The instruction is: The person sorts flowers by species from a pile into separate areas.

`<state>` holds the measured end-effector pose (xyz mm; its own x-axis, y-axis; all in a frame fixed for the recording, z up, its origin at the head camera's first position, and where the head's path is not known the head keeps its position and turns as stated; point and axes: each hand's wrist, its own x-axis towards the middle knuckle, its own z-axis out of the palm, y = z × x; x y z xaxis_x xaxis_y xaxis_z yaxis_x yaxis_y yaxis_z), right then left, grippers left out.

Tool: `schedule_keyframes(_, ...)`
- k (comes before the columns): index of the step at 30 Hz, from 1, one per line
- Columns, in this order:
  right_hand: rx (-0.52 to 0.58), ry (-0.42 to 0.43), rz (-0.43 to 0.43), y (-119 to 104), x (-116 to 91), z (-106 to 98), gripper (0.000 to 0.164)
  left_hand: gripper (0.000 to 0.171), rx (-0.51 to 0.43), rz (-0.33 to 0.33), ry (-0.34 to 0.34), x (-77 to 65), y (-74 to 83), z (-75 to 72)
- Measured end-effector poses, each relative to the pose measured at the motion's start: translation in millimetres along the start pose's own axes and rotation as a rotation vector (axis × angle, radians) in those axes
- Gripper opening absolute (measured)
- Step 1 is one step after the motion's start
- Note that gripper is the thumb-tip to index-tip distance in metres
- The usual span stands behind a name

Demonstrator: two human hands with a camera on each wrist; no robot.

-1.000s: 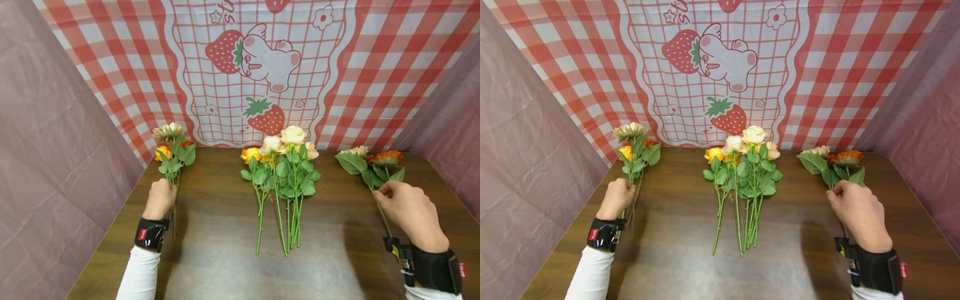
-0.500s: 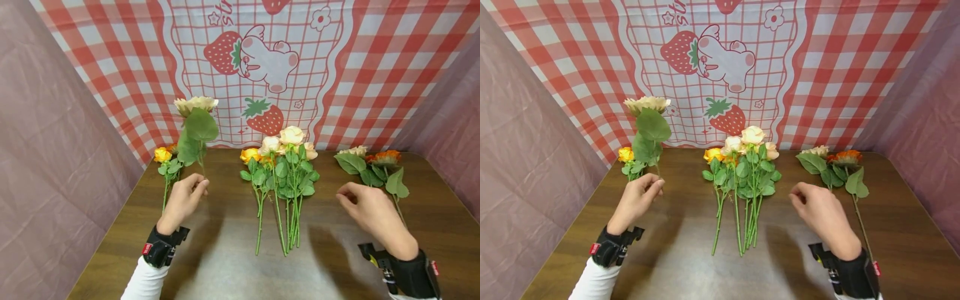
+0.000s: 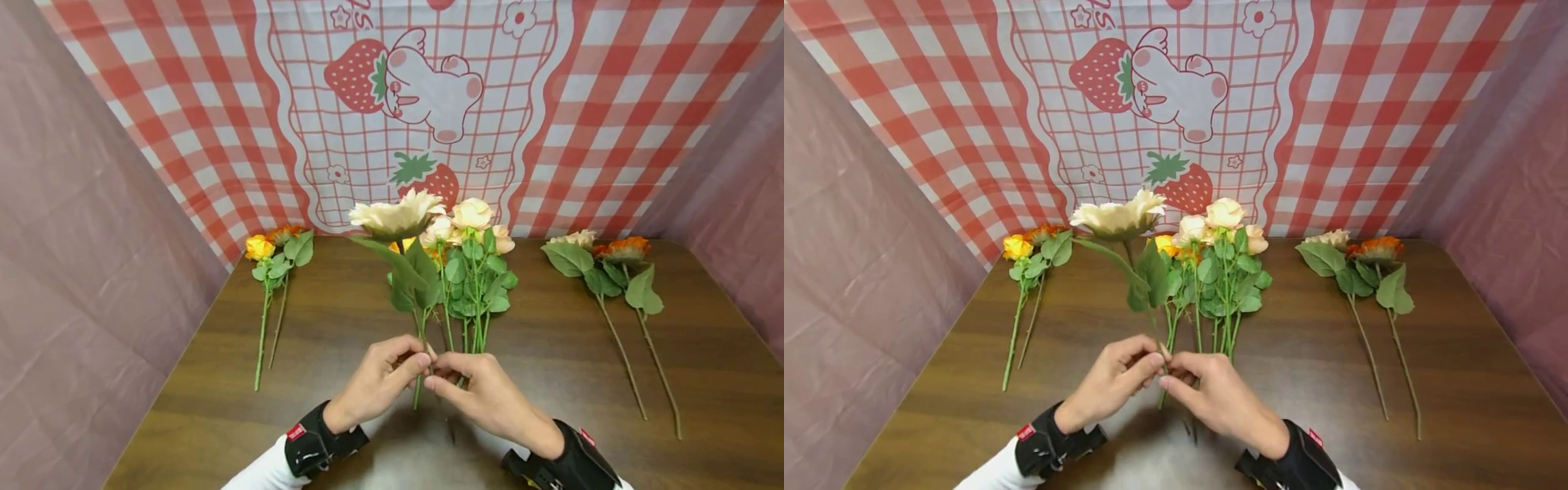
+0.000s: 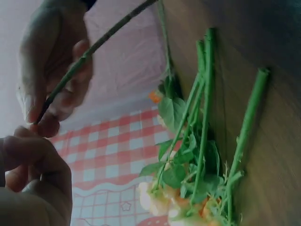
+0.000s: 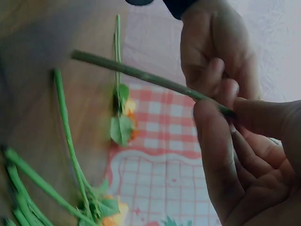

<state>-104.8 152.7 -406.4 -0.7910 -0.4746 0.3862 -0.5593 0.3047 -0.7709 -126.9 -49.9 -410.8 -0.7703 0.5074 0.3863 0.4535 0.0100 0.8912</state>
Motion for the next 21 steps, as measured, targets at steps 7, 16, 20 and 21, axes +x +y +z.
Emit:
schedule_keyframes(7,-0.16,0.109,0.016,1.3,0.3,-28.0,0.011,0.018,0.116,0.036,0.079,0.0,-1.3,5.5)
schedule_keyframes(16,-0.693,0.375,0.219,14.6,-12.8,-121.4,0.008,0.019,0.214,0.024,0.1,1.9,5.7,-7.5)
schedule_keyframes(20,-0.76,0.323,0.411,32.4,-26.2,-156.0,0.012,0.019,0.237,0.014,0.105,2.2,7.2,-11.4)
schedule_keyframes(21,-0.761,0.298,0.454,38.0,-29.6,-162.8,0.011,0.019,0.241,0.009,0.103,2.0,7.0,-11.9)
